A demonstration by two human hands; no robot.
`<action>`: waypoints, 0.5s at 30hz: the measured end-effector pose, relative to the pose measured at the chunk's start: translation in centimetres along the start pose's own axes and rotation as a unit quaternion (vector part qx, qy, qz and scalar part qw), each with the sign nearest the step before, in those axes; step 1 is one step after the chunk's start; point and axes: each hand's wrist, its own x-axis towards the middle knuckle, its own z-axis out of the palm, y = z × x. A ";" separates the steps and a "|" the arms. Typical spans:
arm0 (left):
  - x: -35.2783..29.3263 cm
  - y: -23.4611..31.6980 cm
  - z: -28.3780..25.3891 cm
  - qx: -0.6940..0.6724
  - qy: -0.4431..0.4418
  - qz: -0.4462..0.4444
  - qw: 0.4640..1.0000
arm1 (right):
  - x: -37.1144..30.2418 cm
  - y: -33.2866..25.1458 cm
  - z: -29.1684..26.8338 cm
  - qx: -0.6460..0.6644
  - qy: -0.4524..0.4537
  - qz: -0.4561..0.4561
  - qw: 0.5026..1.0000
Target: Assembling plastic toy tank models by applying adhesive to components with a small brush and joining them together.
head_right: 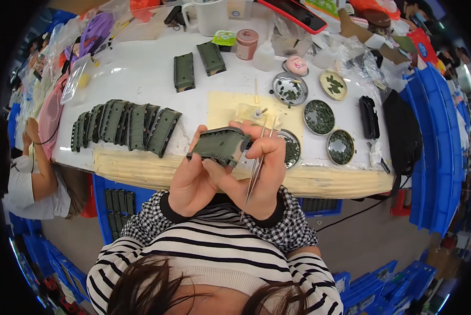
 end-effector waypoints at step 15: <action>-0.7 3.3 0.0 0.264 -0.099 -0.226 0.932 | 3.6 0.0 -11.5 -0.382 -0.046 0.013 0.923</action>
